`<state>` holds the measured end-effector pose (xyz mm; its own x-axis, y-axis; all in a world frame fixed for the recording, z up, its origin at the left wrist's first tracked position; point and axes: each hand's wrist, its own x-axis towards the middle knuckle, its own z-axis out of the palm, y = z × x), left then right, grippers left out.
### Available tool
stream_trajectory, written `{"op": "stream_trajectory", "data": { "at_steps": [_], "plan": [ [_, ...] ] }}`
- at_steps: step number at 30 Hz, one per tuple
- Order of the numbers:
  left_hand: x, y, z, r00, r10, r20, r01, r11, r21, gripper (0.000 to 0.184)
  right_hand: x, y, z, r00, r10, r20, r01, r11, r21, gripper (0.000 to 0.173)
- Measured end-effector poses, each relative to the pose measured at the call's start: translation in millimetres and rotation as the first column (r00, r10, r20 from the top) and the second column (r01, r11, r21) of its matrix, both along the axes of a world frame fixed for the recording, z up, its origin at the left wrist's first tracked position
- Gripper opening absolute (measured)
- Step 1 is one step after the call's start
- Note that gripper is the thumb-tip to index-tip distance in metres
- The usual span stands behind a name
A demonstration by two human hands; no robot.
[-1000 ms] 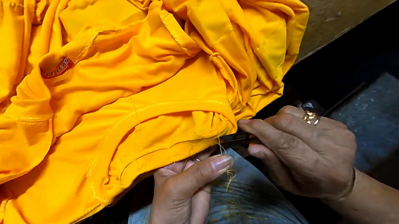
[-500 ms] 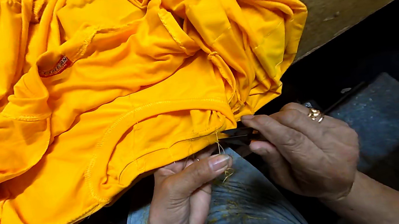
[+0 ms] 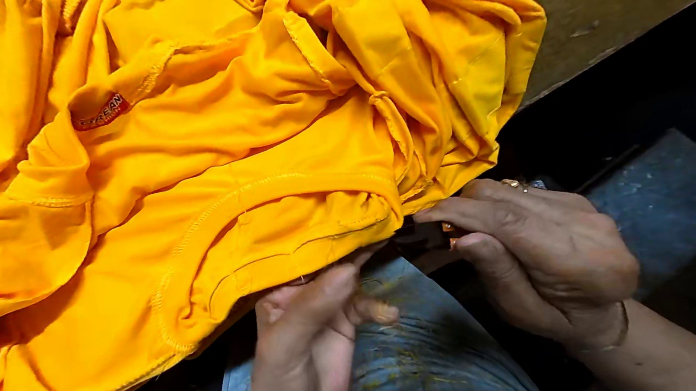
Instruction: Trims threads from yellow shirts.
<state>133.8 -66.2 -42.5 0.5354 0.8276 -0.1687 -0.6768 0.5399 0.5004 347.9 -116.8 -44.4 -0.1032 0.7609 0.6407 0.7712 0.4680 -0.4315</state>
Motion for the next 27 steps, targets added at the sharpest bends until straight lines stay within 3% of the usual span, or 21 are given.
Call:
{"op": "stream_trajectory", "data": {
  "at_steps": [4, 9, 27],
  "plan": [
    [-3.1, 0.3, -0.4, 0.994, 0.085, -0.071, -0.093, 0.989, -0.114, 0.023, -3.0, 1.6, 2.3, 0.995, -0.064, 0.082, 0.063, 0.998, 0.015, 0.035],
    [-3.0, -1.9, 4.8, 0.989, 0.095, -0.115, -0.102, 0.993, -0.06, 0.021, -11.0, 7.6, 3.3, 0.983, -0.08, 0.166, 0.075, 0.997, 0.035, 0.033],
    [-1.2, 0.6, 3.9, 0.984, 0.089, -0.157, -0.097, 0.994, -0.048, 0.016, -14.7, 12.0, 2.7, 0.989, -0.051, 0.14, 0.052, 0.999, -0.001, 0.03]
  ]
}}
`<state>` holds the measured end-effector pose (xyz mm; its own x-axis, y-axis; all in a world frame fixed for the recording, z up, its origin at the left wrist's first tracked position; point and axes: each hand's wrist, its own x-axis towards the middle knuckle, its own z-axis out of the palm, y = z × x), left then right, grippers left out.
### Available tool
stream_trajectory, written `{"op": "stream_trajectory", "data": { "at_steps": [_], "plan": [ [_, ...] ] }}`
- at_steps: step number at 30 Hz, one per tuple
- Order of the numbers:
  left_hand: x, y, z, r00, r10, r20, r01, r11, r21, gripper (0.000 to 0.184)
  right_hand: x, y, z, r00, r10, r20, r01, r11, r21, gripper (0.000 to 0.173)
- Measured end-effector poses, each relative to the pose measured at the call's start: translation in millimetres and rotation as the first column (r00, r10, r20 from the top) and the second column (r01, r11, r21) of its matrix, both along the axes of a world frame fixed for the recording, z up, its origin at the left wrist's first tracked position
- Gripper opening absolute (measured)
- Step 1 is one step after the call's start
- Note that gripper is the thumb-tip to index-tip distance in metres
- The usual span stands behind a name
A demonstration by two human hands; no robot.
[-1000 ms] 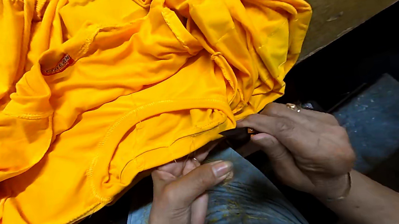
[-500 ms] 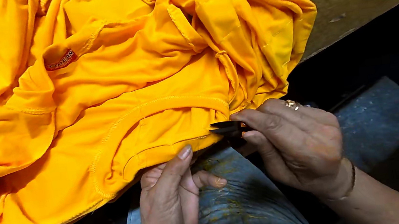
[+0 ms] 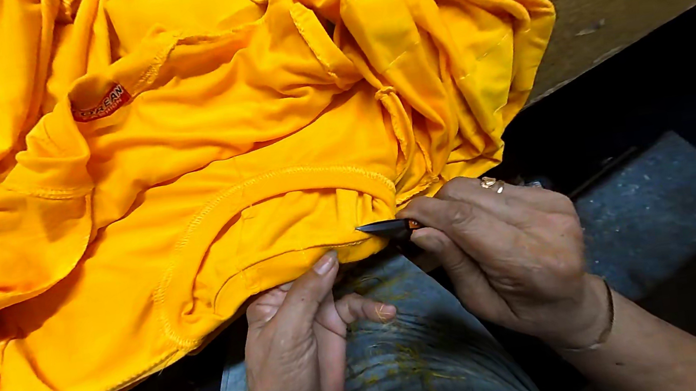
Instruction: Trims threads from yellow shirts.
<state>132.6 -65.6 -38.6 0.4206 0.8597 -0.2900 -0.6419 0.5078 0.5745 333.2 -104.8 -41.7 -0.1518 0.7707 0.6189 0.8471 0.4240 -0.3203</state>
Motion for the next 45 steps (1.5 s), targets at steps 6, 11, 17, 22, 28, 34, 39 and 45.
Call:
{"op": "stream_trajectory", "data": {
  "at_steps": [6, 11, 17, 22, 28, 34, 39, 45],
  "plan": [
    [-2.9, 0.6, -2.0, 0.997, -0.017, 0.069, 0.02, 0.999, -0.033, 0.015, 13.5, -6.0, 2.2, 0.959, 0.204, -0.194, -0.225, 0.97, -0.091, 0.034],
    [-3.2, -1.4, -1.6, 0.998, -0.002, 0.062, 0.004, 0.999, -0.037, 0.015, 13.7, -7.8, 3.2, 0.999, 0.029, -0.042, -0.031, 0.999, -0.036, 0.035],
    [-2.4, -4.5, 1.3, 1.0, 0.003, 0.029, -0.004, 1.0, 0.008, 0.015, 3.3, -9.8, 3.1, 0.995, -0.02, 0.096, 0.018, 1.0, 0.017, 0.035],
    [-2.0, -6.0, 3.9, 1.0, -0.013, -0.001, 0.013, 1.0, 0.016, 0.016, -2.1, -7.4, -0.1, 0.995, -0.033, 0.094, 0.027, 0.997, 0.067, 0.034],
    [-3.8, -5.7, 2.7, 1.0, -0.018, -0.026, 0.019, 0.999, 0.034, 0.016, -0.3, -5.3, 0.2, 0.995, -0.027, 0.095, 0.021, 0.998, 0.067, 0.032],
    [-3.2, -5.8, 2.6, 0.999, -0.008, -0.051, 0.011, 0.998, 0.055, 0.016, 1.2, -4.8, 0.7, 0.995, -0.014, 0.103, 0.007, 0.998, 0.07, 0.032],
    [-3.0, -6.1, 2.1, 0.998, -0.007, -0.055, 0.011, 0.998, 0.059, 0.016, 0.8, -2.7, -1.1, 0.995, 0.0, 0.101, -0.009, 0.997, 0.08, 0.031],
    [-3.6, -6.2, 3.2, 0.997, -0.01, -0.07, 0.015, 0.998, 0.058, 0.016, -0.1, 1.0, -4.5, 0.996, 0.029, 0.085, -0.036, 0.996, 0.085, 0.03]
  ]
}}
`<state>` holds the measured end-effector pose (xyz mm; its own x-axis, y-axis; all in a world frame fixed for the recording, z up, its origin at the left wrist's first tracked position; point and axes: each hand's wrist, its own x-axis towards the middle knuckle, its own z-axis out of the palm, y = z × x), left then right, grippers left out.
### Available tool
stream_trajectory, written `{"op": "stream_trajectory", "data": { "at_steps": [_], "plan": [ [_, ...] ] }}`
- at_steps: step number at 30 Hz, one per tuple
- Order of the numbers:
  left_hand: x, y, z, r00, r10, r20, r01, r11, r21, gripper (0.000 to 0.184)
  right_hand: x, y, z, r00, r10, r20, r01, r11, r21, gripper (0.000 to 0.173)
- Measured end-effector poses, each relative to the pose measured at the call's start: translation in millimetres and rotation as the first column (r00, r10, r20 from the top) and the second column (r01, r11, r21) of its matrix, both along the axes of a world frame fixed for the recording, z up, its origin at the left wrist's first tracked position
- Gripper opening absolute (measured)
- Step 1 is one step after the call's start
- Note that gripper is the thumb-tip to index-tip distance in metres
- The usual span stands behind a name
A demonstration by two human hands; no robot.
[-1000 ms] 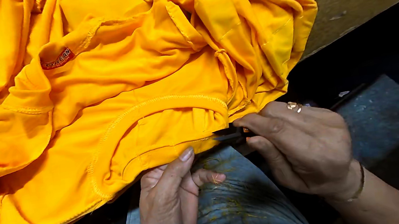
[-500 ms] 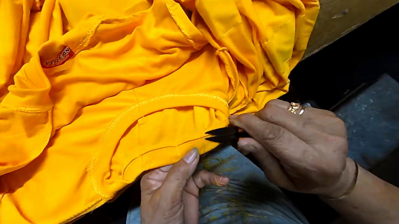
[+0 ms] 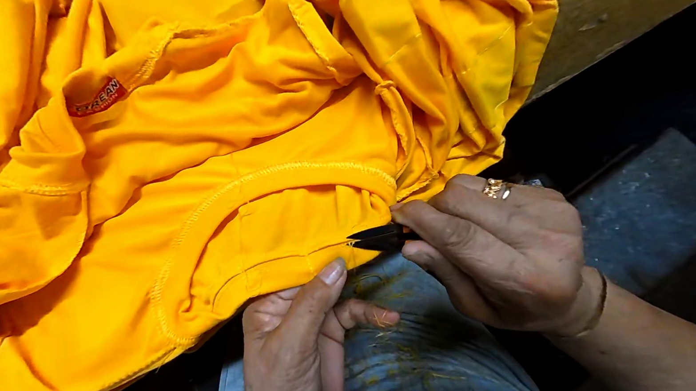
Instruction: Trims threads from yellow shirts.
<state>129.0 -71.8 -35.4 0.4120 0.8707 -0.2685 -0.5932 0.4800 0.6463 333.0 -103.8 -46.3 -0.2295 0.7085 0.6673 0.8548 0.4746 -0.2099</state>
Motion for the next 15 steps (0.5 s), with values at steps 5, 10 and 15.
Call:
{"op": "stream_trajectory", "data": {
  "at_steps": [5, 10, 15],
  "plan": [
    [0.7, -0.7, -0.2, 1.0, 0.006, -0.009, -0.006, 1.0, -0.014, 0.014, 1.7, 0.1, -2.9, 1.0, 0.016, 0.002, -0.016, 1.0, 0.011, 0.028],
    [-0.6, -0.1, -2.5, 1.0, 0.001, -0.018, -0.001, 1.0, 0.012, 0.015, 6.1, -5.2, -0.6, 0.998, 0.056, 0.011, -0.056, 0.998, -0.016, 0.03],
    [-0.7, -0.1, -2.5, 1.0, 0.003, -0.019, -0.002, 1.0, 0.025, 0.013, 6.4, -5.1, -2.3, 1.0, 0.002, 0.016, -0.002, 1.0, -0.001, 0.034]
  ]
}}
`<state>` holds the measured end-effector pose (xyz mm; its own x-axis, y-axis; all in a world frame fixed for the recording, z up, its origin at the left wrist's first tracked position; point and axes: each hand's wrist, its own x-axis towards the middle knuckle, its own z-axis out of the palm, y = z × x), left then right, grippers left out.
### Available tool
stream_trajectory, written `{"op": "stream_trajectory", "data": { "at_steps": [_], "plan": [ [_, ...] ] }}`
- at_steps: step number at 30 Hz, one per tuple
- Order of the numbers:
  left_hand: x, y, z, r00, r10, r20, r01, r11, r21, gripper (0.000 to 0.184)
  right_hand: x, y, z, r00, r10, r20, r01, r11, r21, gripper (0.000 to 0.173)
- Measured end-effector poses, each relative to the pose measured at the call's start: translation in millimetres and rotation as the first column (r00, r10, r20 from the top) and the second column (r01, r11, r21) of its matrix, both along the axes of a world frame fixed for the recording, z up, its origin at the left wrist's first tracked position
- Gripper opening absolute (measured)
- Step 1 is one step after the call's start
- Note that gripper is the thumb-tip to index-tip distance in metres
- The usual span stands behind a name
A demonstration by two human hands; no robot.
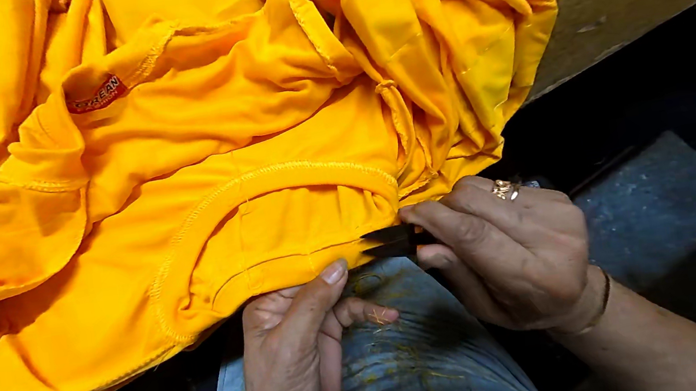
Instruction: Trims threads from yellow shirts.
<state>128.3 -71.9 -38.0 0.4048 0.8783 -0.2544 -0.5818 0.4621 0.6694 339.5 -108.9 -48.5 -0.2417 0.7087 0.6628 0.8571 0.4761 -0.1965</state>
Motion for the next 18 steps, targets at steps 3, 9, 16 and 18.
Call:
{"op": "stream_trajectory", "data": {
  "at_steps": [3, 9, 16, 18],
  "plan": [
    [-0.8, 0.8, 0.3, 1.0, 0.0, -0.008, 0.0, 1.0, -0.002, 0.012, 0.9, 0.7, -0.3, 1.0, -0.003, 0.0, 0.003, 1.0, -0.005, 0.035],
    [-4.4, 4.1, -4.4, 0.996, -0.062, 0.063, 0.062, 0.998, 0.005, 0.022, 3.6, 1.6, 1.7, 0.948, 0.215, -0.234, -0.258, 0.951, -0.172, 0.039],
    [-0.6, 6.7, -5.3, 0.981, -0.093, -0.171, 0.087, 0.995, -0.042, 0.012, -5.6, -1.4, -9.8, 0.875, 0.155, -0.459, -0.283, 0.932, -0.224, 0.026],
    [-4.8, 4.7, -9.0, 0.971, -0.105, -0.215, 0.105, 0.994, -0.015, 0.012, -6.9, -2.0, -12.7, 0.845, 0.143, -0.515, -0.297, 0.927, -0.23, 0.023]
  ]
}}
